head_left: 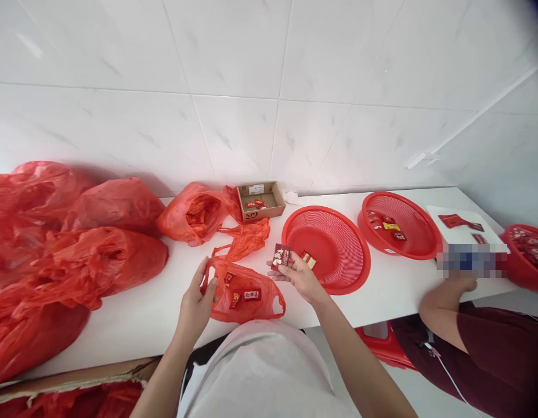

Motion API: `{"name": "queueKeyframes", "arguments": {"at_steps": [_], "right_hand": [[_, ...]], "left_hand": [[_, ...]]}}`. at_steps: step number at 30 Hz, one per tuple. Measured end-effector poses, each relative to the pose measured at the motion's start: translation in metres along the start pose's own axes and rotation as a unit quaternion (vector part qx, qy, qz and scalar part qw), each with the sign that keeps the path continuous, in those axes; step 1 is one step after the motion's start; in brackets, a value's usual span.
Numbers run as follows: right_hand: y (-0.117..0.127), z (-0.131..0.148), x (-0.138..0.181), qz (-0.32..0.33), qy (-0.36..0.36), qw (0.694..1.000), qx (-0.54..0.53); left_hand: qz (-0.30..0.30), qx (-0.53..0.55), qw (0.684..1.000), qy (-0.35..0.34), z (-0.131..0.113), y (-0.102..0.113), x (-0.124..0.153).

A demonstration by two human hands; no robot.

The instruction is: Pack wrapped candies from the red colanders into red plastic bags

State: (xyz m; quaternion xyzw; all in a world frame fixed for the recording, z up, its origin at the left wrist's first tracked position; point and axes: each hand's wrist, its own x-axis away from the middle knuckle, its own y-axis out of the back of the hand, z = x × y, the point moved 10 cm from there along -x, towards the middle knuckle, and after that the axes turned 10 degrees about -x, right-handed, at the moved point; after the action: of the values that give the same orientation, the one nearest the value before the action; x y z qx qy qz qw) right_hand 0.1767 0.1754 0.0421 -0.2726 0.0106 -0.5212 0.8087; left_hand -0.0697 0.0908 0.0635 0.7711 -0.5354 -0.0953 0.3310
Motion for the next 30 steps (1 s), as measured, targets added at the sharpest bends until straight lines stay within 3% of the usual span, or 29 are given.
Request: {"name": "queueKeyframes", "arguments": {"at_steps": [3,6,10,13,16,20,24,26,30], "right_hand": [[-0.02,-0.008,0.001,0.007,0.082,0.98,0.18],[-0.05,-0.031,0.0,0.04,0.135,0.922,0.362],[-0.071,-0.066,-0.008,0.053,0.115,0.899,0.419],[-0.066,-0.069,-0.014,0.051,0.098,0.897,0.427],[-0.026,-0.045,-0.02,-0.006,0.095,0.898,0.429],[0.073,-0.008,-0.02,-0.16,0.066,0.874,0.454],[0.156,-0.013,-0.012,-0.241,-0.029,0.844,0.479],[0.178,-0.024,-0.01,-0.25,-0.068,0.839,0.478],[0.197,-0.034,-0.016,-0.259,-0.1,0.849,0.45]], "left_hand": [[-0.002,0.016,1.0,0.0,0.003,-0.001,0.001],[-0.002,0.035,0.999,-0.009,0.001,-0.003,0.001],[-0.006,0.044,0.999,-0.008,0.0,-0.002,0.0],[-0.013,0.04,0.999,0.0,0.003,0.002,0.0],[-0.016,0.037,0.999,0.003,0.007,0.005,0.001],[-0.007,0.037,0.999,-0.003,0.007,0.003,0.001],[-0.006,0.031,0.999,-0.009,0.0,0.002,-0.002],[-0.001,0.027,1.0,-0.005,-0.002,0.001,-0.003],[-0.001,0.013,1.0,0.009,-0.002,0.004,-0.002]]}}
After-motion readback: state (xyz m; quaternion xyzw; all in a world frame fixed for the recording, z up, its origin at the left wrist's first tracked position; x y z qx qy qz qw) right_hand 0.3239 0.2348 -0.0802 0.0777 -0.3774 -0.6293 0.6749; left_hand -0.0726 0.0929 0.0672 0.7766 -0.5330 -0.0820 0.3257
